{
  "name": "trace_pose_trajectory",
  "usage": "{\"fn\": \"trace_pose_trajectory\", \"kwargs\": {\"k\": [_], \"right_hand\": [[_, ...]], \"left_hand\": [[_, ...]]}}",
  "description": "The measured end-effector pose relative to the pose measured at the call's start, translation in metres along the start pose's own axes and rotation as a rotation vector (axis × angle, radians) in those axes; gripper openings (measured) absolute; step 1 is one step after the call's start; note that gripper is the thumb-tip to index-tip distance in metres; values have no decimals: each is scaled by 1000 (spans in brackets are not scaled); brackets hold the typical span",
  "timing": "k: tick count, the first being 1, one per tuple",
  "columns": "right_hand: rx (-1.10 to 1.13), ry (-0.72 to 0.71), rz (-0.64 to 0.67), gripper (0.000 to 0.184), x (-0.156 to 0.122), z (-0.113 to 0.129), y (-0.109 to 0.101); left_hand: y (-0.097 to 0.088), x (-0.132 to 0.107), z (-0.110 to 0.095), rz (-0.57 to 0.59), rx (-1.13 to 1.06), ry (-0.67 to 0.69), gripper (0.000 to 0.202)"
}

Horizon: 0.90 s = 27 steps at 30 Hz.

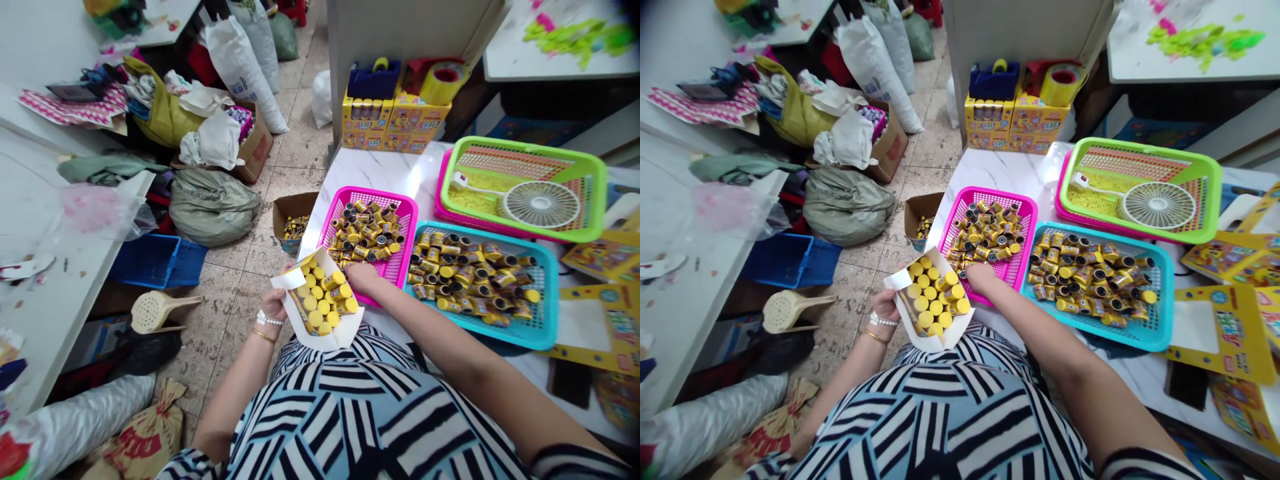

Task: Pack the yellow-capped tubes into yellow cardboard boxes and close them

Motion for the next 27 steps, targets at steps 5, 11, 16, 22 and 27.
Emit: {"fn": "trace_pose_trajectory", "kwargs": {"k": [5, 11, 16, 22, 27], "right_hand": [[180, -168, -79, 25, -22, -10, -39], [880, -453, -602, 23, -99, 20, -99], [663, -562, -594, 27, -111, 74, -95], [623, -252, -683, 26, -76, 14, -78], [0, -120, -141, 26, -17, 21, -21]], "left_hand": [[-2, -5, -2, -1, -26, 22, 69], [-9, -9, 7, -28, -42, 0, 68], [-6, 0, 9, -17, -12, -21, 69], [-8, -5, 1, -44, 2, 12, 72], [-9, -10, 4, -93, -22, 7, 73]]}}
Point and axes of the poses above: each hand's wrist, its own x-axis towards the middle knuckle, its own y-axis out of the palm, z = x × y, the point moved 8 cm from there along x, towards the middle knuckle, and after that the axes turned 9 degrees about z, right-handed, at the moved point
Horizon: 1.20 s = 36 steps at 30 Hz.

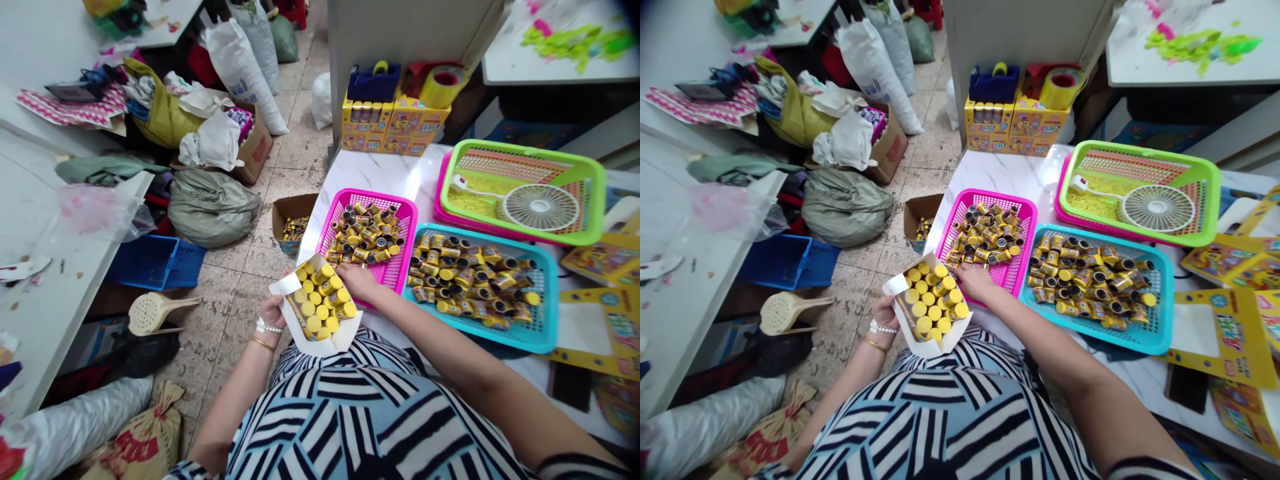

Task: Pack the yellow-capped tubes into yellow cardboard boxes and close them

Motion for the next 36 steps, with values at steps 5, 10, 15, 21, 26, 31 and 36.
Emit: {"fn": "trace_pose_trajectory", "kwargs": {"k": [5, 10, 15, 21, 26, 31, 36], "right_hand": [[-73, 45, 96, 31, 16, 1, 23], [-119, 121, 161, 38, -2, -28, 32], [-108, 96, 244, 26, -15, -47, 33], [52, 57, -18, 36, -22, -33, -32], [631, -197, -705, 39, -73, 11, -100], [540, -206, -793, 30, -76, 64, -92], [348, -232, -782, 35, -72, 62, -91]], "left_hand": [[-2, 3, 1, 17, 9, 2, 71], [-7, -1, -3, -12, 6, 16, 72], [-6, -2, -2, 16, -23, 2, 69], [1, 6, -2, 55, -1, -38, 72], [5, 8, -4, 49, 2, -34, 75], [10, 12, -1, 53, -2, -50, 77], [5, 14, -2, 62, 14, -66, 78]]}}
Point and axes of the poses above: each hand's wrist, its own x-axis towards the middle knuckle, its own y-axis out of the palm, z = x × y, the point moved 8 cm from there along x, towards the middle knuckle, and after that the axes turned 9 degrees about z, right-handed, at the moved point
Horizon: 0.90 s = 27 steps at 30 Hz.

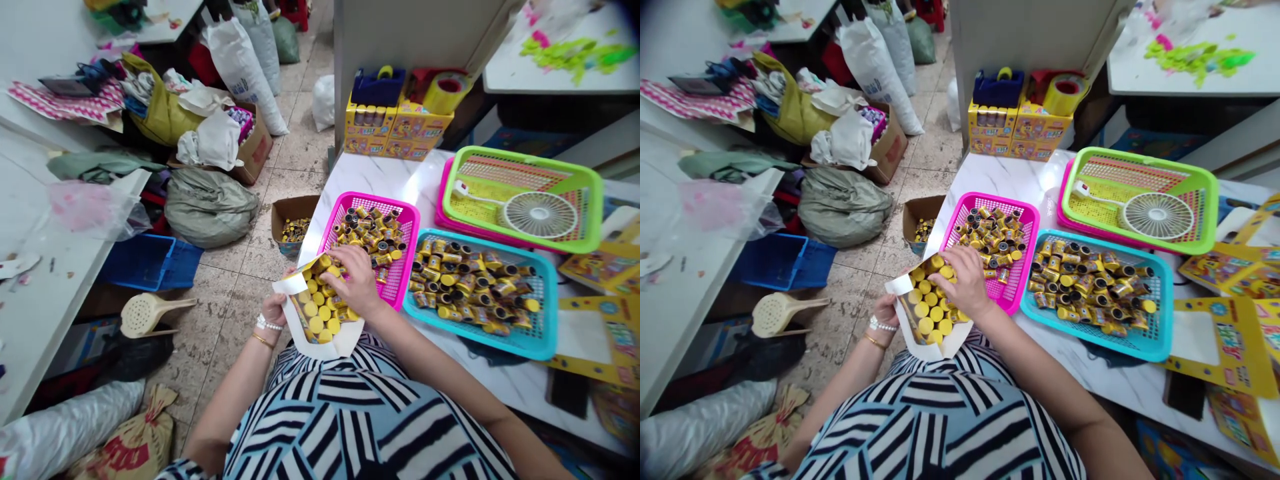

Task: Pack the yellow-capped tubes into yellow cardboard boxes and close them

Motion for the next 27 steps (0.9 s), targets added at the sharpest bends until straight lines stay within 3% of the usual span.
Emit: {"fn": "trace_pose_trajectory", "kwargs": {"k": [2, 4, 8, 10, 13, 16, 19, 21, 24, 27], "right_hand": [[-33, 95, 17, 36, -3, -29, -11], [-170, 271, 124, 35, -9, -70, -14], [-676, 518, 581, 30, -36, -139, 13], [-774, 526, 668, 33, -45, -150, 29], [-783, 506, 679, 38, -49, -150, 44], [-791, 490, 715, 37, -45, -153, 44], [-762, 502, 714, 34, -38, -159, 29], [-636, 530, 617, 36, -35, -155, 9], [-184, 449, 385, 35, -33, -118, -22], [198, 216, 313, 28, -33, -53, -39]], "left_hand": [[-6, -1, 0, 0, -16, 11, 77], [-13, -3, 3, -10, -37, 15, 77], [-31, -7, 11, -51, -54, -19, 66], [-38, -8, 12, -57, -60, -27, 56], [-43, -10, 10, -44, -70, -16, 49], [-44, -13, 7, -38, -74, 5, 48], [-45, -15, -1, -67, -63, 90, 49], [-46, -17, -8, -91, -55, 166, 57], [-48, -17, -13, -107, -40, 225, 67], [-50, -11, -9, -103, -39, 229, 70]]}}
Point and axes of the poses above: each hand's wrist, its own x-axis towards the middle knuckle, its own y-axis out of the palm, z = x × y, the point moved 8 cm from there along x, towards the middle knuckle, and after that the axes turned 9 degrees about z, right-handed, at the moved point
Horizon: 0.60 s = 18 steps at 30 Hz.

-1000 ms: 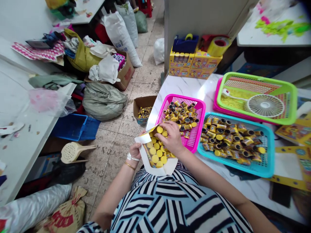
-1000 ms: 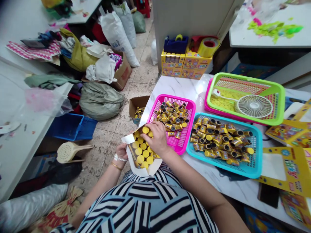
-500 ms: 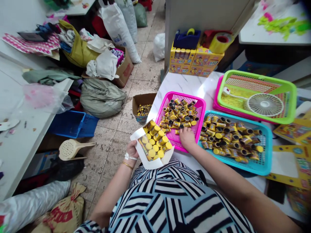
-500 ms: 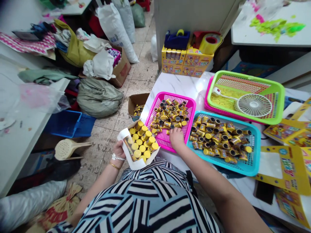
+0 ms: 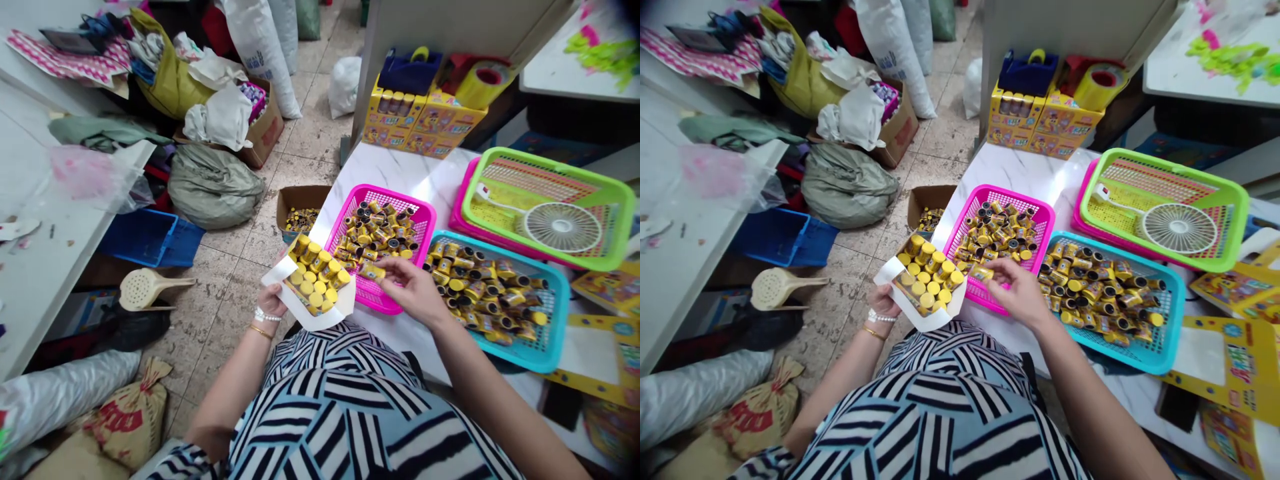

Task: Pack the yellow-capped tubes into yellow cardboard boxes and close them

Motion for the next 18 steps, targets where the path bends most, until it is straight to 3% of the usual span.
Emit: {"fn": "trace_pose_trajectory", "kwargs": {"k": [2, 4, 8, 11, 13, 15, 18], "right_hand": [[-55, -150, 53, 25, -5, 40, 9], [-243, -215, 142, 25, -4, 64, 27], [-596, -104, 456, 26, 3, 58, 76], [-590, -101, 615, 25, -5, 50, 98], [-411, -191, 554, 26, -7, 51, 95], [-204, -209, 345, 30, -1, 39, 75], [-190, 29, 18, 33, 16, -16, 43]], "left_hand": [[-1, 6, 10, 8, -26, -18, 71], [-2, 14, 23, 17, -65, -49, 70], [-7, 20, 43, 26, -115, -103, 67], [-17, 14, 47, 48, -124, -131, 70], [-24, 7, 45, 73, -138, -153, 70], [-29, 0, 42, 88, -152, -168, 69], [-33, -5, 35, 78, -147, -146, 68]]}}
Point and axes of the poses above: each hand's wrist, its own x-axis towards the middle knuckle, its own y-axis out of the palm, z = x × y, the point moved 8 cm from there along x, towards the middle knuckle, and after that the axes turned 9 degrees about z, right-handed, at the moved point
